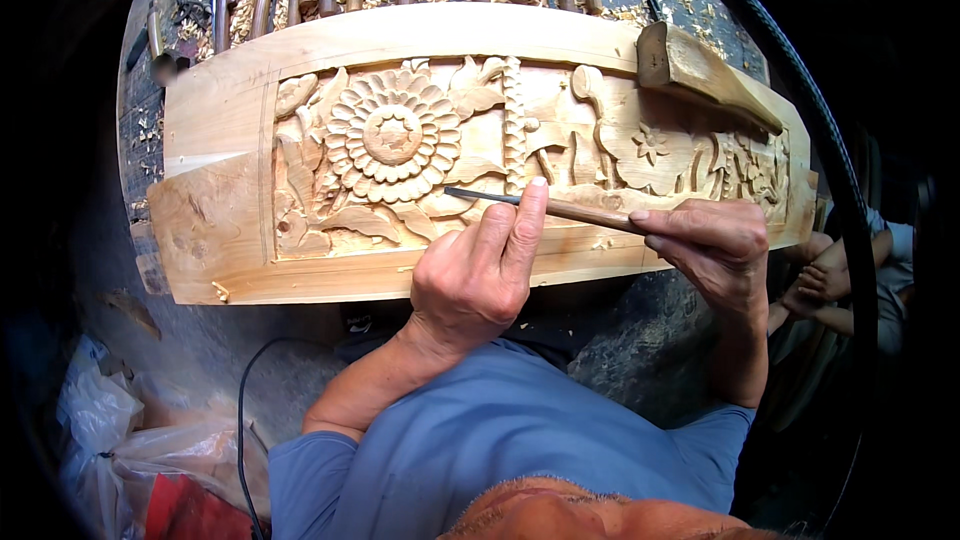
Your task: The person carves a floral and decorative pattern into a wooden panel using a chisel and a wooden mallet, occasionally picking up different chisels from a table and blowing away wood shavings.
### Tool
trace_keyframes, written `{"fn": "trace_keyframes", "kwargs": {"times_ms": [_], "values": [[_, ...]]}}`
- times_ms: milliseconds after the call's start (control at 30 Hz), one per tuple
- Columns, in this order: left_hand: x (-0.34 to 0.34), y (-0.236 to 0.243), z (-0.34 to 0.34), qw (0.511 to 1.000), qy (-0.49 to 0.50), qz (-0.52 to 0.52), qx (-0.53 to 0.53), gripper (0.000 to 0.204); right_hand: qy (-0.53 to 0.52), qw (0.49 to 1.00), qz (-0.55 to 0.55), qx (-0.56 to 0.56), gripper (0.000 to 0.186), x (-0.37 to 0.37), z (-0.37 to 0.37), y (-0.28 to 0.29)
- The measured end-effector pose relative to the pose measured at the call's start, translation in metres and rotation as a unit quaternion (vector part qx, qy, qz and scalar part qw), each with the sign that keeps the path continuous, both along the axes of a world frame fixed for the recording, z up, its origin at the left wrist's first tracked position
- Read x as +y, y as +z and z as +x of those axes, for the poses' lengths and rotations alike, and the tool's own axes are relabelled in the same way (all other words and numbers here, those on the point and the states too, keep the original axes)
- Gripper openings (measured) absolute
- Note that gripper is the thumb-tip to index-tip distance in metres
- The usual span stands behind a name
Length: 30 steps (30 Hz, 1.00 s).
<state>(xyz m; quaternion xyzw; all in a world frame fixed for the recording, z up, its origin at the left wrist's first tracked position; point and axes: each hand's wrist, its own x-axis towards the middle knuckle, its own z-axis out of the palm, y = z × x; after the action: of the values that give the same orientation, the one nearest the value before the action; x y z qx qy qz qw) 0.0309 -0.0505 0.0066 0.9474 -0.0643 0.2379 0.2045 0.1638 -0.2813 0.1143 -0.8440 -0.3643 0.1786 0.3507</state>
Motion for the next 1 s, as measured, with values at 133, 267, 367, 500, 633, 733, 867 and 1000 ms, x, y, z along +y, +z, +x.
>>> {"fn": "trace_keyframes", "kwargs": {"times_ms": [133, 267, 367, 500, 633, 733, 867, 1000], "values": [[-0.002, -0.007, -0.001, 1.000, 0.002, -0.022, 0.006, 0.060, -0.008, 1.000, 0.000, 0.016, 0.025, 0.004, 0.002, 0.004], [-0.004, -0.009, -0.001, 1.000, 0.008, -0.027, 0.010, 0.060, -0.026, 0.998, -0.022, 0.048, 0.025, 0.005, 0.003, 0.009], [-0.003, -0.003, 0.000, 1.000, 0.017, -0.011, 0.020, 0.060, -0.032, 0.998, 0.003, 0.058, 0.025, 0.006, 0.006, 0.004], [-0.003, -0.006, 0.001, 1.000, 0.023, -0.012, -0.004, 0.059, -0.035, 0.998, -0.001, 0.056, 0.024, 0.007, 0.006, 0.004], [0.000, 0.009, 0.003, 0.999, 0.036, 0.025, 0.014, 0.057, -0.023, 0.998, -0.007, 0.055, 0.024, 0.010, 0.008, 0.000], [-0.005, -0.002, 0.002, 0.999, 0.044, 0.012, 0.004, 0.057, -0.011, 0.999, -0.010, 0.036, 0.025, 0.011, 0.008, -0.001], [-0.006, -0.010, -0.002, 0.999, 0.040, -0.025, -0.009, 0.055, 0.060, 0.997, 0.002, -0.048, 0.027, 0.012, 0.009, 0.002], [-0.006, -0.013, -0.006, 0.997, 0.020, -0.056, -0.044, 0.054, 0.038, 0.993, 0.103, -0.039, 0.026, 0.000, 0.002, -0.004]]}}
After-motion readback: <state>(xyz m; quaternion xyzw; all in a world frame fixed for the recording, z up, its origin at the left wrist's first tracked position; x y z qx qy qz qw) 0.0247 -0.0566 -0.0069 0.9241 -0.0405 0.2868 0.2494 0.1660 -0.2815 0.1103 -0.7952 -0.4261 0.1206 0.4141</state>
